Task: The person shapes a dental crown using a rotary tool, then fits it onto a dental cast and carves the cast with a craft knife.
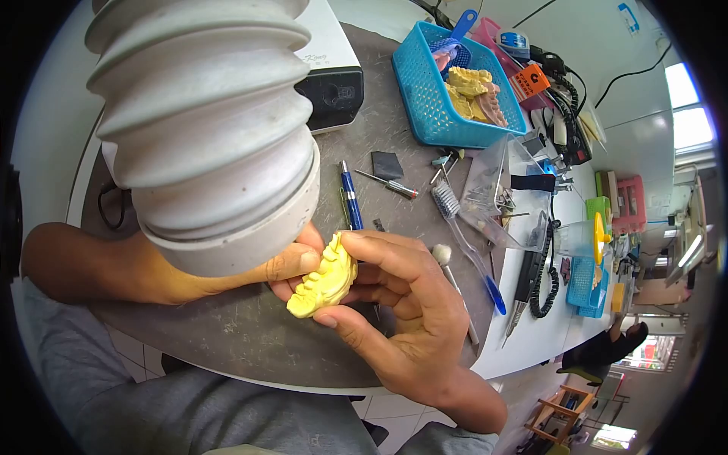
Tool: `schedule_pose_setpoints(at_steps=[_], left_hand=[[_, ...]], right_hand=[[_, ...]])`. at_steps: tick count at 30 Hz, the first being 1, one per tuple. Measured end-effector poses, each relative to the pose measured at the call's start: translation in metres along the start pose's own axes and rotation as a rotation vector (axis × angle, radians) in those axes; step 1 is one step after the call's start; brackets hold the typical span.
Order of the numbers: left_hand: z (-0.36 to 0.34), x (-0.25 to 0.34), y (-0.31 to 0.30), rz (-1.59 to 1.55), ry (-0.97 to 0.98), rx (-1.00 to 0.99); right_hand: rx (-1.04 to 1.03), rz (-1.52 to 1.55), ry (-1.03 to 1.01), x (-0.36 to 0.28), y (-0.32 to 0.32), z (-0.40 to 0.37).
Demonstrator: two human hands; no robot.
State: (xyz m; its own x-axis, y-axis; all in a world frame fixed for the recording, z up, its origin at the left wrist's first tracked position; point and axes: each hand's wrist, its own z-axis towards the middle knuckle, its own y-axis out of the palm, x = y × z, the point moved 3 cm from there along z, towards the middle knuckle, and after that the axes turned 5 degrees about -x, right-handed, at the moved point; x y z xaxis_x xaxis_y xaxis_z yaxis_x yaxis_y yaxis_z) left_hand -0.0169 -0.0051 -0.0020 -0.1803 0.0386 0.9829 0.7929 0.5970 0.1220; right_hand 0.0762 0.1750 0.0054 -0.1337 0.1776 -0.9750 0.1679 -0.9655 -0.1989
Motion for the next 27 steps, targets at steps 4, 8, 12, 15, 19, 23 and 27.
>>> schedule_pose_setpoints(at_steps=[4,8,12,15,19,23,27], left_hand=[[-0.0001,-0.0023,-0.0011,0.033,0.025,0.015],[0.0000,-0.0004,-0.0009,0.041,0.036,0.033],[0.0028,0.0000,-0.0025,-0.023,0.026,-0.023],[0.0030,-0.0007,-0.0020,-0.067,0.073,-0.041],[0.0032,-0.0011,-0.0007,-0.144,0.022,-0.064],[0.0048,0.0006,-0.0023,-0.130,0.036,-0.078],[0.0085,-0.0031,-0.0025,-0.215,-0.003,-0.143]], right_hand=[[-0.009,-0.049,-0.070,-0.0013,0.0000,0.0009],[-0.001,-0.087,-0.053,-0.0019,-0.0001,-0.0008],[0.021,-0.041,-0.024,0.0003,-0.0006,-0.0010],[0.049,-0.017,-0.014,0.0000,0.0008,-0.0012],[0.055,-0.011,-0.033,0.0005,0.0020,-0.0013],[0.061,-0.051,-0.083,-0.0031,0.0022,-0.0005],[0.045,-0.108,-0.175,-0.0086,0.0024,0.0015]])
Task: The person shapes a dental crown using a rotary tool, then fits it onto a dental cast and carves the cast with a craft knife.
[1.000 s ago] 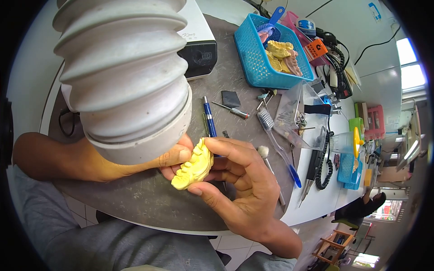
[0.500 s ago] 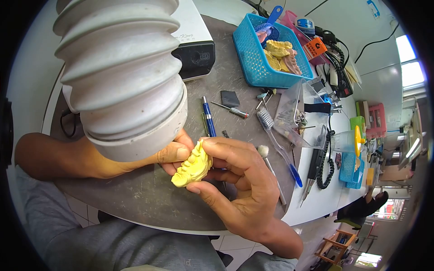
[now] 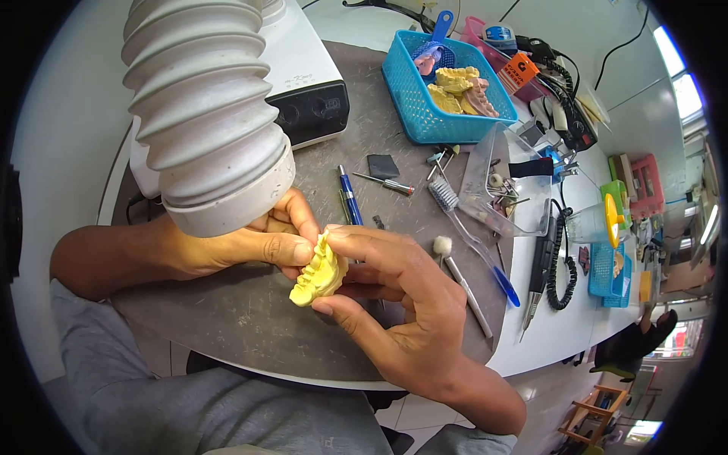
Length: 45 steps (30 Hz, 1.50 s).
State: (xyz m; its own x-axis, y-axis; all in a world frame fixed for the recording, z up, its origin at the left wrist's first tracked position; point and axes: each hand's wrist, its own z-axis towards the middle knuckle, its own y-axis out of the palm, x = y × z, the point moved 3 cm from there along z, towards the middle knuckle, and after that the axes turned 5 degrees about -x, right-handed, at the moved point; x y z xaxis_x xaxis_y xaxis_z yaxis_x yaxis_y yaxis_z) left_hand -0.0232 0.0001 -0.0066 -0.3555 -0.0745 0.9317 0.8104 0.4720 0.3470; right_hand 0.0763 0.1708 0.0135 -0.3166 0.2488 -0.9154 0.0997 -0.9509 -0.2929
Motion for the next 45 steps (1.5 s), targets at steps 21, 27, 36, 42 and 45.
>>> schedule_pose_setpoints(at_steps=[21,27,36,42,45], left_hand=[[0.0003,0.0008,-0.0017,-0.017,-0.136,-0.065],[-0.0013,0.0000,-0.0047,0.009,-0.145,-0.109],[0.0004,0.0004,-0.0059,0.007,-0.165,-0.149],[0.0000,0.0007,-0.0063,-0.042,-0.205,-0.195],[0.0006,-0.0036,-0.0092,-0.062,-0.181,-0.197]], right_hand=[[0.005,0.102,0.055,-0.0015,0.0003,-0.0009],[-0.028,0.126,0.054,0.0012,0.0006,-0.0026],[-0.060,0.138,0.113,0.0007,0.0012,-0.0023],[-0.049,0.111,0.095,0.0002,0.0012,-0.0026],[-0.040,0.116,0.091,0.0008,0.0011,-0.0020]])
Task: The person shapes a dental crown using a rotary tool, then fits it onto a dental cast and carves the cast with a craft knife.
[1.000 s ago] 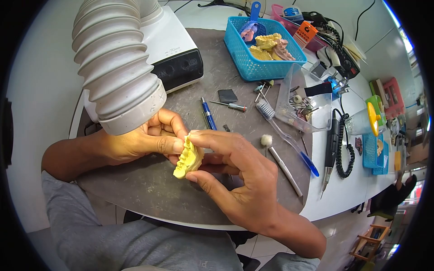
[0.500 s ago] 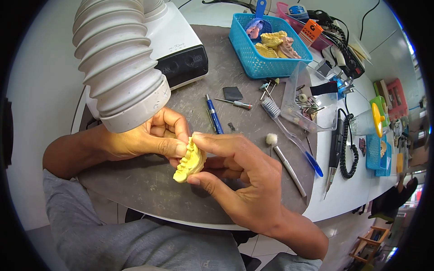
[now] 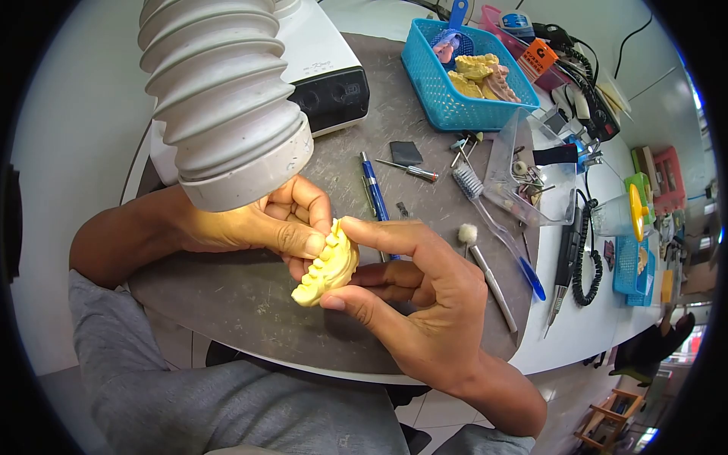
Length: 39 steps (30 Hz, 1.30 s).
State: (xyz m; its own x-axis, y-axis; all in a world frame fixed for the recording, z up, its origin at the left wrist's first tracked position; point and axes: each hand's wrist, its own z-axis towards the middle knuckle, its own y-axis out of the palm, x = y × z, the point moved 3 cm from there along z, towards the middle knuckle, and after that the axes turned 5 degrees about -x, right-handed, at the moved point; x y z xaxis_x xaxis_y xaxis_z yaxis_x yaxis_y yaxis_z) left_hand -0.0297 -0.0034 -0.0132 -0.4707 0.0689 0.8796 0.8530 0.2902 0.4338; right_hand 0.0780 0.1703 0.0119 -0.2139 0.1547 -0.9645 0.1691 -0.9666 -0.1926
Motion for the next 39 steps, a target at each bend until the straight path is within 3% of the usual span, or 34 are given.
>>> schedule_pose_setpoints(at_steps=[13,19,26,35,39], left_hand=[[-0.002,0.006,0.008,0.058,0.067,0.079],[0.000,0.001,0.008,0.032,0.097,0.020],[-0.001,0.001,0.016,-0.114,0.014,0.016],[-0.002,0.000,0.027,0.183,0.289,0.192],[-0.003,-0.001,0.024,0.526,0.441,0.380]], right_hand=[[0.052,-0.002,0.028,0.001,-0.001,-0.002],[-0.056,-0.141,-0.112,0.003,-0.004,-0.001],[0.028,-0.088,-0.218,0.006,-0.004,-0.001],[0.065,-0.087,-0.211,0.009,0.000,0.000],[0.112,-0.039,-0.190,0.007,0.003,0.002]])
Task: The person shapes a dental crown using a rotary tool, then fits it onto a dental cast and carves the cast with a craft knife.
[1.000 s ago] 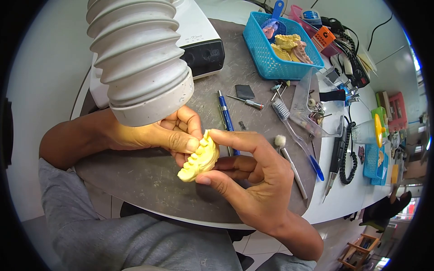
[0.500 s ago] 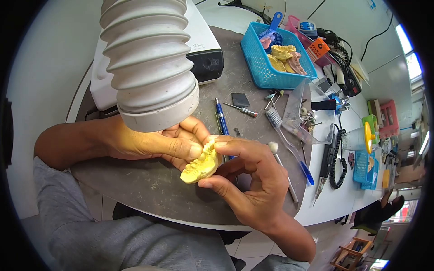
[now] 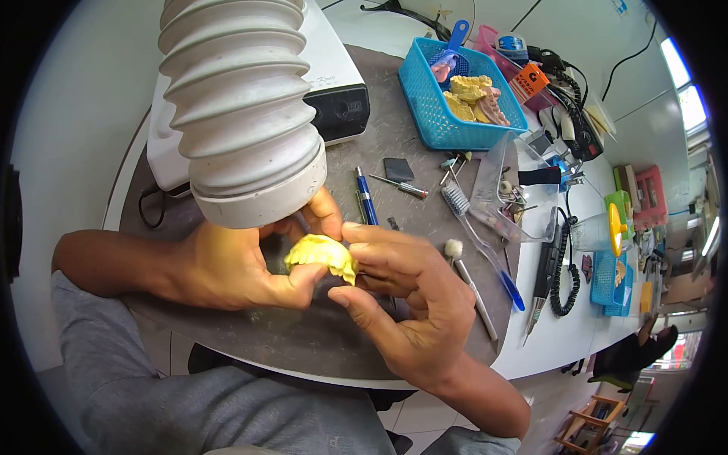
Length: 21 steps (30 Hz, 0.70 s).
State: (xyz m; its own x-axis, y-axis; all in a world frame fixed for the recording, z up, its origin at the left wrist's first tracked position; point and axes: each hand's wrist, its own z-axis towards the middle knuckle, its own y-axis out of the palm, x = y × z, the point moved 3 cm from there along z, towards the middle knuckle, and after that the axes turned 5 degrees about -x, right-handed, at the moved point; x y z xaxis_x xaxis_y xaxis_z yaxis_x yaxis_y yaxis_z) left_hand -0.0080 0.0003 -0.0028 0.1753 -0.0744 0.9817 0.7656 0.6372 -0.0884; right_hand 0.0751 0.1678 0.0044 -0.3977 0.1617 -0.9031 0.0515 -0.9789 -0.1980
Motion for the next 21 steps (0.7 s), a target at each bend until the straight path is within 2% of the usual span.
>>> schedule_pose_setpoints(at_steps=[2,3,5,8,11,12,14,16,18,21], left_hand=[[0.001,0.004,-0.002,0.294,0.297,0.013],[0.003,0.006,-0.004,0.293,0.294,0.013],[0.003,0.015,-0.006,0.534,0.496,0.002],[-0.001,0.011,-0.004,0.696,0.593,0.057],[-0.004,0.010,-0.003,0.781,0.617,0.001],[-0.003,0.008,-0.004,0.780,0.613,0.000],[-0.003,0.006,-0.002,0.795,0.739,-0.004],[-0.004,0.008,-0.001,0.820,0.755,0.010],[-0.005,0.009,0.000,0.846,0.774,0.023],[-0.007,0.010,0.002,0.936,0.854,0.091]], right_hand=[[-0.010,-0.032,0.035,-0.004,-0.002,0.002],[-0.021,-0.064,0.068,-0.005,-0.002,0.002],[-0.019,-0.086,0.063,-0.006,-0.003,0.002],[-0.015,-0.146,0.058,-0.008,-0.004,0.001],[-0.011,-0.214,0.006,-0.008,-0.003,0.001],[-0.009,-0.246,-0.049,-0.009,-0.003,0.002],[-0.008,-0.243,-0.041,-0.009,-0.003,0.002],[-0.007,-0.242,-0.034,-0.011,-0.003,0.001],[-0.116,-0.267,-0.045,-0.011,-0.003,-0.001],[-0.050,-0.314,-0.111,-0.013,-0.004,0.004]])
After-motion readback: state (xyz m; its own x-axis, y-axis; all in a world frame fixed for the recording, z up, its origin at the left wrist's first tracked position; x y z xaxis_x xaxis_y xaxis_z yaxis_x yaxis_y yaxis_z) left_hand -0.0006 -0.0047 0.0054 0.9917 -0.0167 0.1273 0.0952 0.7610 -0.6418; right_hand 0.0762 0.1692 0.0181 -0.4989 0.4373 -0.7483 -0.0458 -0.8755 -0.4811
